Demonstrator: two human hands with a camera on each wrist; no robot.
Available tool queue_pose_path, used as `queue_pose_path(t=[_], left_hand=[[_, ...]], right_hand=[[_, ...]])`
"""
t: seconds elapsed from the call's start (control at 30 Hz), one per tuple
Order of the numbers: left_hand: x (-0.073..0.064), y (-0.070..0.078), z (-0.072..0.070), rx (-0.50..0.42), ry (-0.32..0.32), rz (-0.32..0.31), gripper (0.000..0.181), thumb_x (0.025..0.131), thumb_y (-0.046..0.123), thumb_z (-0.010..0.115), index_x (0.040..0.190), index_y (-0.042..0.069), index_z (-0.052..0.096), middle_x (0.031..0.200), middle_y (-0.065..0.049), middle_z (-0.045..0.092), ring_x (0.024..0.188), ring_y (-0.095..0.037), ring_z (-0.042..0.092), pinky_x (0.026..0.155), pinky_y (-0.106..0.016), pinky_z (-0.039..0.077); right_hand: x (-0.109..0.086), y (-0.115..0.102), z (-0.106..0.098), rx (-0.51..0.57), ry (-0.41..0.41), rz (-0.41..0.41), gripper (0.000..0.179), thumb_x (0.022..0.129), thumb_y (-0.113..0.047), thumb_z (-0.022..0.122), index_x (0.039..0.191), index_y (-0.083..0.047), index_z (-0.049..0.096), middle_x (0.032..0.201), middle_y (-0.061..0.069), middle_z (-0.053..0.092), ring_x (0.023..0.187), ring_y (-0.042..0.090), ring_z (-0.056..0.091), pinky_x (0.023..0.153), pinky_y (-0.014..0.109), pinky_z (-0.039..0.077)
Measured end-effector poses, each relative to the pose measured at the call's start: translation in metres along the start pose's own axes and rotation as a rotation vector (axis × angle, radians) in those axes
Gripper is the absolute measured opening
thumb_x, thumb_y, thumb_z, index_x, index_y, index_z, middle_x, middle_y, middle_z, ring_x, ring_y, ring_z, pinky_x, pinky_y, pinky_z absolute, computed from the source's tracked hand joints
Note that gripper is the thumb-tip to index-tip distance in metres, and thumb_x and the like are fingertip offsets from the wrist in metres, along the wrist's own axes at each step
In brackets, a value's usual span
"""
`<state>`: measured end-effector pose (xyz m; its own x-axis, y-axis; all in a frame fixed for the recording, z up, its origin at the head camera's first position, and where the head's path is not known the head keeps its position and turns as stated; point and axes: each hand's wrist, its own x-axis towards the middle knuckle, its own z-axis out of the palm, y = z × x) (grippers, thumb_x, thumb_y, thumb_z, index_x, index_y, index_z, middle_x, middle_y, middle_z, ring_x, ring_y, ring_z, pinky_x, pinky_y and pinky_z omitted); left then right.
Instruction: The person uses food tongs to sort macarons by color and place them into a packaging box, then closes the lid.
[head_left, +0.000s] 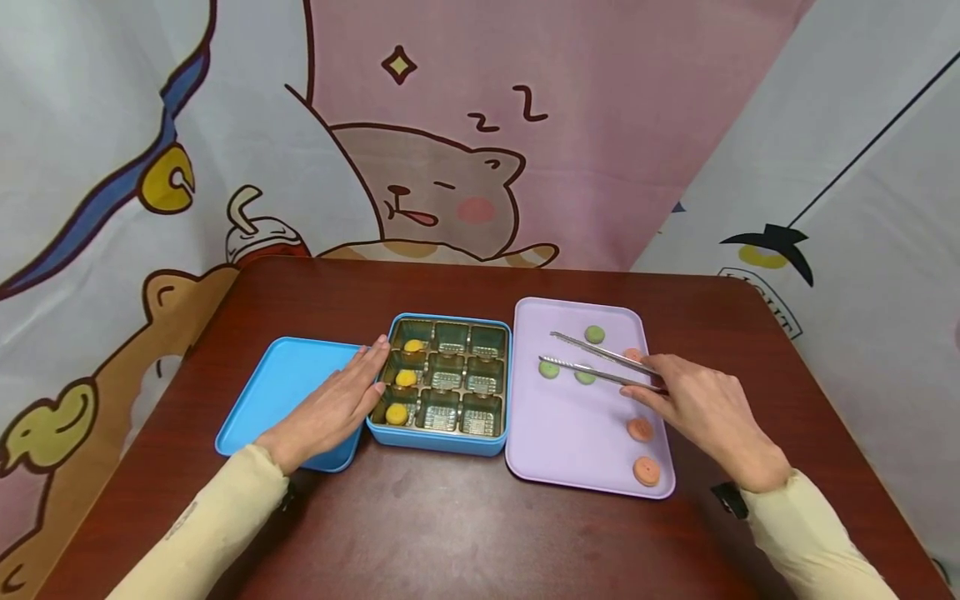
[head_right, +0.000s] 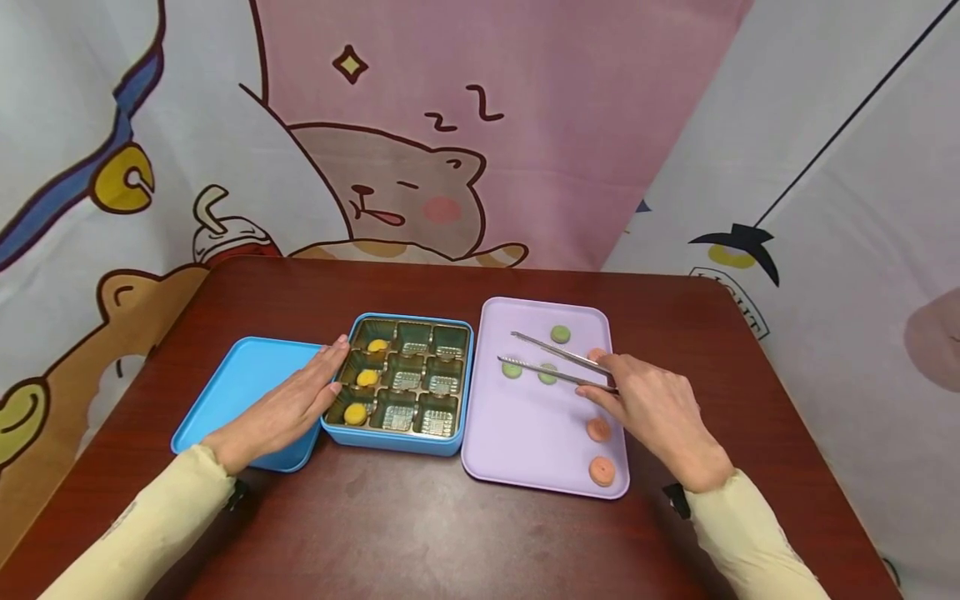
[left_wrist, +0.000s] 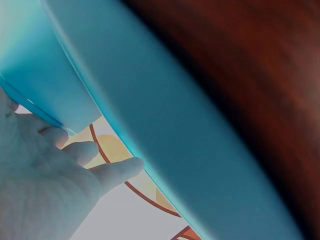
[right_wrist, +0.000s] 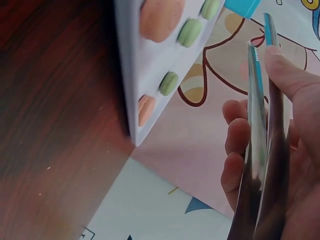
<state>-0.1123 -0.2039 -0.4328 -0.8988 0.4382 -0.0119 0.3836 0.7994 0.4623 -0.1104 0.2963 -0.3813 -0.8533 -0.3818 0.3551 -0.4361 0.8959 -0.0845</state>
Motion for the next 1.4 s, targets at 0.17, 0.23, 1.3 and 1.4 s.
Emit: queue_pose_path(t=[0.17,0.23,1.3,1.4], left_hand=[[-0.002,0.0,-0.001,0.003,-0.001,-0.005,0.065,0.114,0.038,0.035,0.167,0.01,0.01,0.174,-0.006,0.005,0.158,-0.039,0.011,0.116,-0.071,0.024],[-0.002,0.0,-0.002,0.002,0.0,-0.006,0.065,0.114,0.037,0.036,0.167,0.01,0.01,0.174,-0.006,0.005,0.158,-0.039,0.011,0.116,-0.071,0.024],[0.0,0.001,-0.002,0.025,0.008,0.023,0.063,0.115,0.037,0.033,0.166,0.007,0.012,0.174,-0.009,0.007,0.157,-0.039,0.013,0.115,-0.071,0.027],[0.0,0.001,-0.002,0.03,0.008,0.023,0.063,0.115,0.037,0.033,0.167,0.008,0.012,0.174,-0.009,0.007,0.157,-0.039,0.013,0.115,-0.071,0.027]], right_hand=[[-0.002,0.001,0.005,-0.032,-0.058,0.01,0.043,0.078,-0.041,0.091,0.102,-0.01,0.073,0.068,-0.01,0.054,0.054,0.008,0.044,0.044,0.029,0.035],[-0.003,0.0,0.007,-0.035,-0.084,0.021,0.044,0.078,-0.041,0.091,0.104,-0.01,0.073,0.067,-0.01,0.053,0.054,0.008,0.044,0.044,0.029,0.034],[-0.006,-0.001,0.016,-0.063,-0.133,-0.042,0.037,0.082,-0.04,0.089,0.096,-0.011,0.07,0.062,-0.011,0.044,0.051,0.007,0.039,0.041,0.025,0.031],[-0.007,-0.001,0.016,-0.059,-0.137,-0.034,0.036,0.082,-0.04,0.089,0.095,-0.012,0.069,0.063,-0.012,0.043,0.051,0.007,0.039,0.042,0.025,0.031]])
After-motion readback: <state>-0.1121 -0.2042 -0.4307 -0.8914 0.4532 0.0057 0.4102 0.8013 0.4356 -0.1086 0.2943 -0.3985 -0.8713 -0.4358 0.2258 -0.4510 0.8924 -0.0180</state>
